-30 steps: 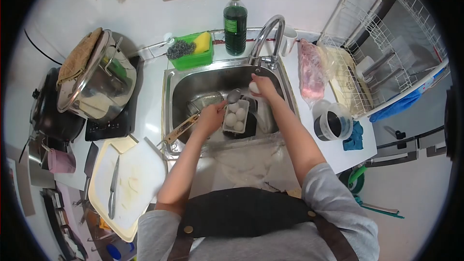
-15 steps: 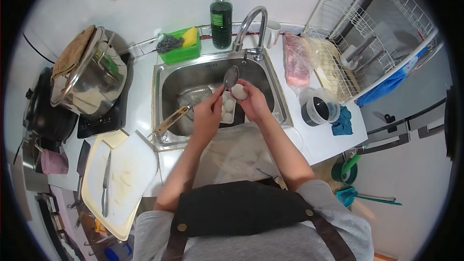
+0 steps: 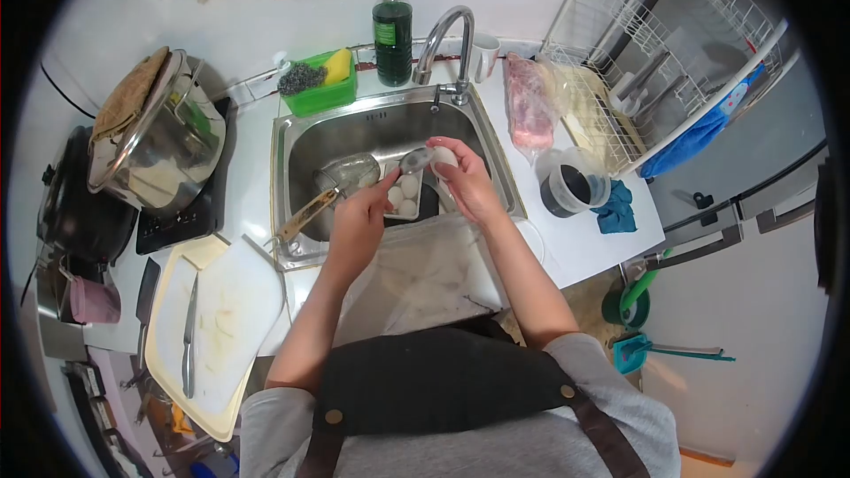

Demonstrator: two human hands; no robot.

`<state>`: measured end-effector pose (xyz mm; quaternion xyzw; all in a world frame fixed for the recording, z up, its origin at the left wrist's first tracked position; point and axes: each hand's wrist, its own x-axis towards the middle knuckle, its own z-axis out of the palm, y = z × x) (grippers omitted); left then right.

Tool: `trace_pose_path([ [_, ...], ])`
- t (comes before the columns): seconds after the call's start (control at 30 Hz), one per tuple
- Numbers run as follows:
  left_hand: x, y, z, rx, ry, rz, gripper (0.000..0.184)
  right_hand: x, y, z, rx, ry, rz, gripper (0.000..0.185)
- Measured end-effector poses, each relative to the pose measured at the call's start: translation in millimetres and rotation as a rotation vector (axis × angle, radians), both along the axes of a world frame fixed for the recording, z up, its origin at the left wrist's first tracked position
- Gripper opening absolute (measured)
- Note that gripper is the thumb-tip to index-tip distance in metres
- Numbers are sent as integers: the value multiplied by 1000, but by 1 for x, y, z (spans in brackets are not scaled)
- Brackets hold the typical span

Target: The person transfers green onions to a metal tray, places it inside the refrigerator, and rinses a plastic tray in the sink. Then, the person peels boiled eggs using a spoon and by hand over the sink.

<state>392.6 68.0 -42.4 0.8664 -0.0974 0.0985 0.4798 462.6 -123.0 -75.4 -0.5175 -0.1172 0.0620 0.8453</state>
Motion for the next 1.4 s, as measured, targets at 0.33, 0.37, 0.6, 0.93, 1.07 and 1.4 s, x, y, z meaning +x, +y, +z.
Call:
trace_pose_path([
  [0.33, -2, 1, 6, 68, -28, 8, 41, -1, 4, 7, -317, -120, -78, 36],
  [0.37, -1, 2, 8, 87, -17, 3, 42, 0, 2, 7, -374, -137, -84, 36],
  [0.6, 6, 2, 6, 66, 11, -1, 45, 5, 6, 1, -384, -171, -78, 39],
  [0.93, 7, -10, -16, -70, -82, 55, 47, 4, 24, 1, -529, -301, -249, 39],
  [1.07, 10, -5, -16, 59, -99, 44, 44, 6, 22, 2, -702, -510, -306, 38],
  [1.4, 21, 1, 27, 74, 239, 30, 36, 9, 10, -2, -759, -585, -150, 41],
])
